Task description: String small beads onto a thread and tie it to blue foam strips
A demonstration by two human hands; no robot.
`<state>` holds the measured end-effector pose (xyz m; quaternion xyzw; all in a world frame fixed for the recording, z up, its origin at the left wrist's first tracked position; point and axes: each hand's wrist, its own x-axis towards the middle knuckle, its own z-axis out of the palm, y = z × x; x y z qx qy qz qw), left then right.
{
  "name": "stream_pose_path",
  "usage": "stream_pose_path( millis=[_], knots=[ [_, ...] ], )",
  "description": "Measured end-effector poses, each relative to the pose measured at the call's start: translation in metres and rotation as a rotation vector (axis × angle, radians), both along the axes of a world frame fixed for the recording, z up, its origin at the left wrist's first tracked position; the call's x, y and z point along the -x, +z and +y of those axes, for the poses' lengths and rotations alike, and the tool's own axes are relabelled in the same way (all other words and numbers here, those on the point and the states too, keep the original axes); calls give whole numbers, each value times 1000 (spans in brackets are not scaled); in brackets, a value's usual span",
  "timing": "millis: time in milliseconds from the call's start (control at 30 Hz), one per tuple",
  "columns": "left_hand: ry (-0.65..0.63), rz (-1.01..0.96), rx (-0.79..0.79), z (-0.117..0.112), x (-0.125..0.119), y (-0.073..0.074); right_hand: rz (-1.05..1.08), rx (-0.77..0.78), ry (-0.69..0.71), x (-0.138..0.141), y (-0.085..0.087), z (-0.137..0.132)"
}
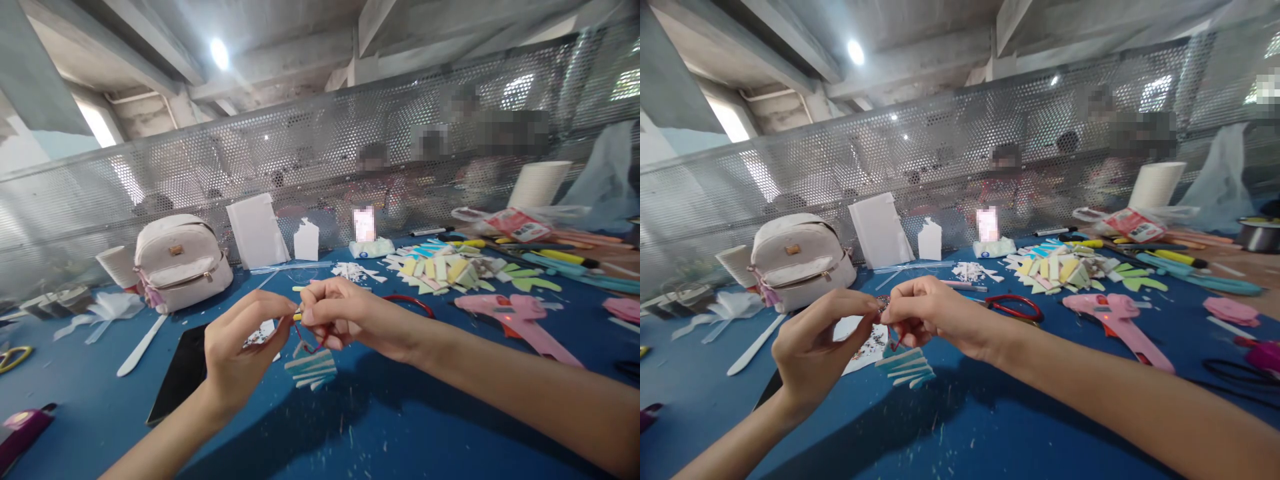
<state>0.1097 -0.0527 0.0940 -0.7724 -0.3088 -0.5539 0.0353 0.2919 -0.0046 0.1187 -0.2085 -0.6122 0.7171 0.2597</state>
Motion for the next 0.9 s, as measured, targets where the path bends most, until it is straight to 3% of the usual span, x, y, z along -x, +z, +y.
stream_pose_path(
  millis=[400,900],
  knots=[
    [-28,66,-173,2,3,0,-12,3,-10,1,-1,0],
    [54,180,-308,3,5,-2,-17,10,4,2,-1,-1]
  ],
)
